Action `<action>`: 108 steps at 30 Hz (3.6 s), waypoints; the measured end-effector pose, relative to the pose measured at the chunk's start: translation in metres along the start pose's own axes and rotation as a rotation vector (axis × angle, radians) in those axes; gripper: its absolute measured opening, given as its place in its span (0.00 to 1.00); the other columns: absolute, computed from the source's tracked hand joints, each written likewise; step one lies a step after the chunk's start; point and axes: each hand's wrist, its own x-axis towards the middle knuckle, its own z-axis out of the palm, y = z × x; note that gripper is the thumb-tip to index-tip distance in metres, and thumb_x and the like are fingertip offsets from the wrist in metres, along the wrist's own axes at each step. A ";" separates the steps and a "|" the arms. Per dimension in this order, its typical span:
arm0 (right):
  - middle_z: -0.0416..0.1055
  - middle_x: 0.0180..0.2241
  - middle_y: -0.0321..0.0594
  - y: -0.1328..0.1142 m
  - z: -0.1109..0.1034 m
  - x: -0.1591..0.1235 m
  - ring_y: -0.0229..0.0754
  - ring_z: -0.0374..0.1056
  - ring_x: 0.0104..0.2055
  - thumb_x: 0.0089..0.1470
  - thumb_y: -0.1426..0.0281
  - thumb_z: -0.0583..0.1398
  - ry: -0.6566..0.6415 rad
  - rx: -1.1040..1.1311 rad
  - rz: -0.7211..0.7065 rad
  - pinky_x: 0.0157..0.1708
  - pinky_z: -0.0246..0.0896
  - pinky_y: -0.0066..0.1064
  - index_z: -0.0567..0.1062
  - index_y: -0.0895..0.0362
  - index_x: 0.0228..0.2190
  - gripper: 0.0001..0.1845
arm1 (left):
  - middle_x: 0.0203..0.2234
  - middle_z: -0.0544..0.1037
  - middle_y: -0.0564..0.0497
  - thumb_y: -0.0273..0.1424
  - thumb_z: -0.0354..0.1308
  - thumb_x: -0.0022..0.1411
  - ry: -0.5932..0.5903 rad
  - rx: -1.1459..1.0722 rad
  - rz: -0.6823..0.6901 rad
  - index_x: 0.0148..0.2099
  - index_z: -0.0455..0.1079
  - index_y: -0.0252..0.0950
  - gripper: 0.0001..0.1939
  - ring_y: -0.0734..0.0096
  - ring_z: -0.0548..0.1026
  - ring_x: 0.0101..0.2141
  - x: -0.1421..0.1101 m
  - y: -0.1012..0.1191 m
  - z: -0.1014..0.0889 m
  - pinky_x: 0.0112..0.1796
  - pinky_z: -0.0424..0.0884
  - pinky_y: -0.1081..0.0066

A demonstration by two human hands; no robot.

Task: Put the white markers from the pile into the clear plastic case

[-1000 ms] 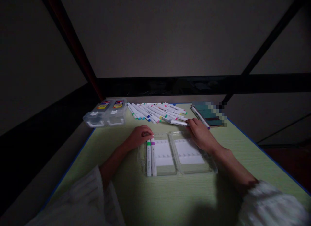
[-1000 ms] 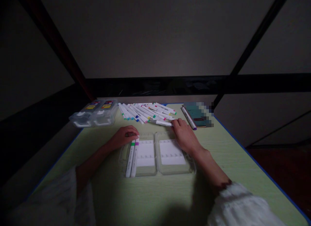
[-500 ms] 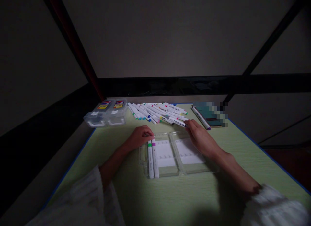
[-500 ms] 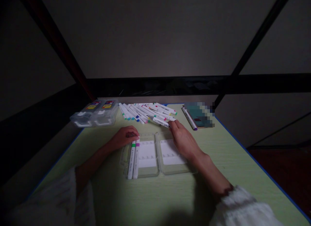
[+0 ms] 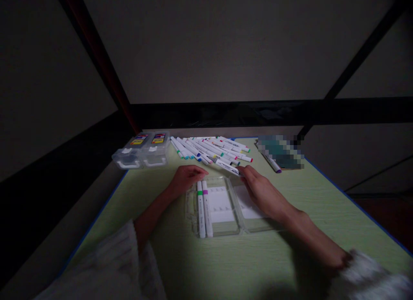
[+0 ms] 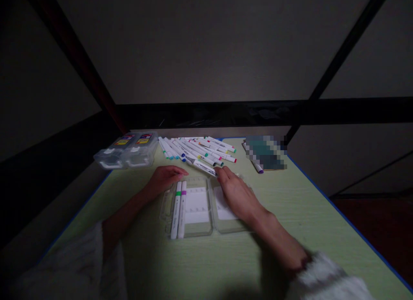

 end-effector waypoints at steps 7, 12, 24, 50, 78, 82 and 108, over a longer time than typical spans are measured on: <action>0.63 0.41 0.47 -0.009 -0.001 -0.001 0.44 0.65 0.40 0.55 0.77 0.45 -0.059 0.014 0.015 0.40 0.59 0.34 0.58 0.60 0.48 0.18 | 0.39 0.76 0.45 0.30 0.57 0.49 -0.078 -0.167 0.042 0.41 0.72 0.31 0.15 0.69 0.71 0.36 -0.005 0.010 -0.002 0.37 0.66 0.71; 0.63 0.40 0.48 -0.013 -0.003 -0.001 0.45 0.65 0.39 0.54 0.78 0.45 -0.077 0.004 0.015 0.39 0.59 0.35 0.58 0.61 0.48 0.19 | 0.43 0.74 0.44 0.30 0.58 0.49 -0.140 -0.196 0.073 0.49 0.67 0.34 0.23 0.69 0.71 0.36 -0.005 0.007 -0.004 0.34 0.67 0.72; 0.66 0.44 0.49 -0.019 0.000 -0.004 0.45 0.66 0.42 0.56 0.75 0.46 -0.054 0.113 -0.026 0.40 0.61 0.35 0.57 0.59 0.50 0.19 | 0.39 0.75 0.45 0.29 0.57 0.49 -0.137 -0.133 -0.002 0.52 0.63 0.35 0.26 0.71 0.71 0.35 -0.007 0.011 -0.002 0.30 0.67 0.74; 0.67 0.35 0.46 -0.040 -0.010 -0.011 0.44 0.62 0.38 0.56 0.61 0.48 -0.119 -0.057 -0.378 0.36 0.56 0.37 0.64 0.60 0.48 0.22 | 0.37 0.73 0.47 0.32 0.56 0.49 -0.157 -0.052 -0.018 0.54 0.61 0.32 0.28 0.76 0.68 0.28 -0.003 0.003 -0.001 0.30 0.64 0.76; 0.68 0.33 0.42 -0.060 0.001 -0.019 0.42 0.63 0.34 0.57 0.59 0.46 -0.204 -0.109 -0.516 0.36 0.56 0.35 0.65 0.60 0.46 0.22 | 0.33 0.76 0.46 0.31 0.56 0.50 -0.166 0.039 0.060 0.37 0.74 0.30 0.13 0.72 0.71 0.30 -0.003 0.004 0.002 0.30 0.64 0.75; 0.68 0.33 0.42 -0.060 0.002 -0.019 0.42 0.64 0.34 0.57 0.59 0.47 -0.220 -0.104 -0.502 0.36 0.57 0.35 0.65 0.60 0.46 0.22 | 0.33 0.75 0.46 0.30 0.56 0.50 -0.181 0.086 0.099 0.37 0.74 0.31 0.12 0.70 0.71 0.33 -0.003 0.004 0.002 0.33 0.65 0.73; 0.68 0.34 0.42 -0.060 0.002 -0.018 0.41 0.64 0.34 0.57 0.61 0.47 -0.281 -0.033 -0.493 0.37 0.58 0.36 0.66 0.59 0.42 0.19 | 0.28 0.65 0.51 0.25 0.57 0.50 -0.125 0.165 0.243 0.33 0.74 0.33 0.07 0.74 0.67 0.32 -0.002 -0.008 0.003 0.35 0.64 0.73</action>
